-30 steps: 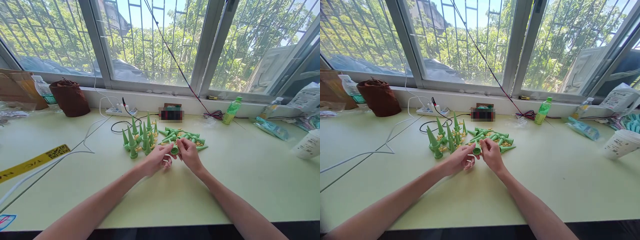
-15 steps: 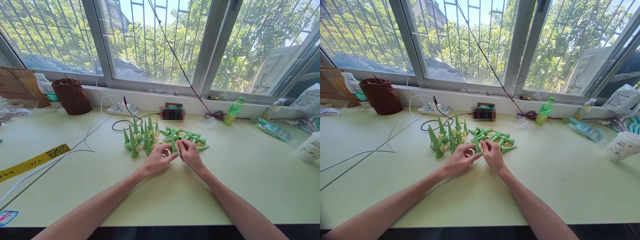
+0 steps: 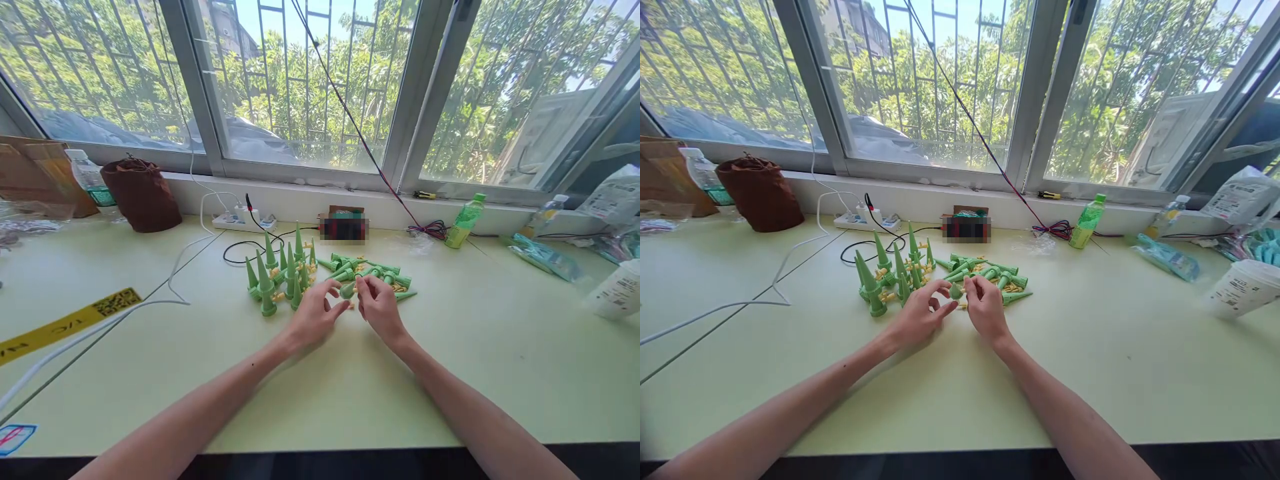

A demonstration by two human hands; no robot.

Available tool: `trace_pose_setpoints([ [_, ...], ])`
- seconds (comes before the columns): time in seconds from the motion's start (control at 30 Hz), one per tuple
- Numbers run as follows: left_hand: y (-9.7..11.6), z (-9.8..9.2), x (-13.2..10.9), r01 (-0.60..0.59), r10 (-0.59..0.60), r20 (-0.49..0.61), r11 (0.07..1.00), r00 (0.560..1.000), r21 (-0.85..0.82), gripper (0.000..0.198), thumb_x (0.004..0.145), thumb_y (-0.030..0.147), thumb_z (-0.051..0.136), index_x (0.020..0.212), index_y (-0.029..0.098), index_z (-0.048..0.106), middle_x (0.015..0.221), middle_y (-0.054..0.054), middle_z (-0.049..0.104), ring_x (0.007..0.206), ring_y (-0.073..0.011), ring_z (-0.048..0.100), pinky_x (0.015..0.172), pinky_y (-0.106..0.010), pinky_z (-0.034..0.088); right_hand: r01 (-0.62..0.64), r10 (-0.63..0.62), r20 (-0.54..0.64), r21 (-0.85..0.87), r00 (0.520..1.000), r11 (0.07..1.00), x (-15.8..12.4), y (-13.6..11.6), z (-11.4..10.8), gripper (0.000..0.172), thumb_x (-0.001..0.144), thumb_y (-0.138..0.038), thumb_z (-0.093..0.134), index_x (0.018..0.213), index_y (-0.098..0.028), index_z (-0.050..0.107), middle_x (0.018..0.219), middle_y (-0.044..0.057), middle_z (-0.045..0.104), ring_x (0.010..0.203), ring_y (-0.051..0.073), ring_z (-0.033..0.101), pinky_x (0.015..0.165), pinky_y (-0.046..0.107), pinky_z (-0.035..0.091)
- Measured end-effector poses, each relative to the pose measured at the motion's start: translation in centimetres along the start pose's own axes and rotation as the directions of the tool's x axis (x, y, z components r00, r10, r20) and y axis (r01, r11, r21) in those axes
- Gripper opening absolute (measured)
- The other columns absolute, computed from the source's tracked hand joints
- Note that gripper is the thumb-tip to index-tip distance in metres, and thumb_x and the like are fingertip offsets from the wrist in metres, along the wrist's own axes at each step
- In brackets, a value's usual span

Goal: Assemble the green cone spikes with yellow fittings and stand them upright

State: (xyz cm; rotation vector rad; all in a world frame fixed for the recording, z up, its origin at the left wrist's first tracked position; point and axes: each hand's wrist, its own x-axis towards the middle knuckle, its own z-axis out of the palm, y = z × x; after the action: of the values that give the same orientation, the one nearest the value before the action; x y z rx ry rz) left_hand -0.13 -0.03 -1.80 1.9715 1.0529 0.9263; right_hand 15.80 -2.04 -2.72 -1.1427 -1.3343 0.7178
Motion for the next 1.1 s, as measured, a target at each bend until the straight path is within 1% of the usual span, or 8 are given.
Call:
trace_pose_setpoints([
  [0.1,0.3,-0.1,0.2,0.27,-0.21,0.253,0.934,0.944,-0.233,0.05,0.084,0.063,0.052,0.079,0.013,0.059,0.078,-0.005,0.06,0.046,-0.0095,0.053,0.04,-0.022,0.039,0.023,-0.023,-0.043,0.009,0.999,1.0,0.1,-0.1,-0.2,0.039,0.092,-0.052,0.049,0.069,-0.021,0.044,0.052,-0.007,0.036,0.041,0.008,0.035,0.04,0.022,0.028],
  [0.2,0.9,-0.3,0.2,0.465,-0.285,0.416,0.77,0.864,-0.438,0.064,0.081,0.073,0.046,0.079,0.011,0.062,0.073,-0.005,0.06,0.047,-0.0092,0.053,0.037,-0.02,0.036,0.034,-0.034,-0.018,0.017,0.999,0.999,0.1,-0.1,-0.4,0.038,0.092,-0.053,0.049,0.071,-0.021,0.046,0.052,-0.007,0.036,0.041,0.008,0.035,0.04,0.022,0.029],
  [0.33,1.4,-0.5,0.2,0.535,-0.278,0.484,0.647,0.829,-0.543,0.065,0.076,0.072,0.056,0.083,0.008,0.066,0.075,-0.007,0.062,0.051,-0.0071,0.052,0.038,-0.017,0.033,0.037,-0.038,0.071,0.018,0.997,0.999,-0.1,0.0,-0.2,0.038,0.091,-0.054,0.05,0.072,-0.021,0.048,0.051,-0.007,0.038,0.042,0.008,0.036,0.04,0.022,0.029],
  [0.47,1.4,-0.5,0.1,0.542,-0.284,0.474,0.592,0.833,-0.597,0.055,0.076,0.064,0.064,0.08,0.009,0.066,0.076,-0.006,0.063,0.052,-0.0052,0.051,0.039,-0.016,0.03,0.025,-0.028,0.096,0.03,0.995,0.999,-0.2,0.0,-0.2,0.036,0.091,-0.052,0.05,0.072,-0.021,0.048,0.049,-0.007,0.036,0.041,0.008,0.034,0.04,0.022,0.03],
  [0.63,1.2,-0.3,0.1,0.46,-0.227,0.426,0.655,0.876,-0.599,0.05,0.077,0.06,0.065,0.074,0.01,0.063,0.066,-0.004,0.06,0.047,-0.0049,0.046,0.04,-0.018,0.032,0.018,-0.022,0.1,0.033,0.995,0.999,-0.1,-0.2,-0.4,0.038,0.09,-0.053,0.051,0.069,-0.022,0.045,0.048,-0.007,0.037,0.04,0.009,0.035,0.039,0.023,0.029],
  [0.87,1.1,-0.2,-0.4,0.154,-0.069,0.228,0.911,0.971,-0.382,0.039,0.077,0.052,0.068,0.073,0.016,0.054,0.051,0.003,0.051,0.042,-0.0081,0.045,0.04,-0.021,0.035,-0.026,0.023,0.115,0.025,0.993,0.999,-0.1,-0.5,-0.4,0.042,0.089,-0.054,0.053,0.064,-0.021,0.044,0.043,-0.007,0.037,0.037,0.008,0.033,0.037,0.022,0.024],
  [1.0,1.5,-0.2,-0.6,-0.036,0.052,0.074,0.98,0.996,-0.193,0.028,0.082,0.042,0.065,0.074,0.017,0.056,0.062,0.002,0.053,0.047,-0.0079,0.048,0.045,-0.021,0.041,-0.036,0.029,0.126,0.056,0.992,0.998,-0.1,-0.9,-0.3,0.044,0.089,-0.054,0.053,0.062,-0.021,0.042,0.042,-0.008,0.036,0.035,0.008,0.033,0.036,0.022,0.025],
  [1.1,1.5,-0.2,-0.5,-0.159,0.161,0.016,0.984,0.987,-0.077,0.021,0.084,0.037,0.062,0.077,0.017,0.06,0.078,-0.002,0.057,0.056,-0.0085,0.051,0.051,-0.021,0.046,-0.042,0.031,0.13,0.087,0.991,0.995,-0.1,-1.3,-0.3,0.045,0.088,-0.055,0.054,0.061,-0.021,0.041,0.043,-0.008,0.034,0.035,0.007,0.034,0.036,0.022,0.026],
])
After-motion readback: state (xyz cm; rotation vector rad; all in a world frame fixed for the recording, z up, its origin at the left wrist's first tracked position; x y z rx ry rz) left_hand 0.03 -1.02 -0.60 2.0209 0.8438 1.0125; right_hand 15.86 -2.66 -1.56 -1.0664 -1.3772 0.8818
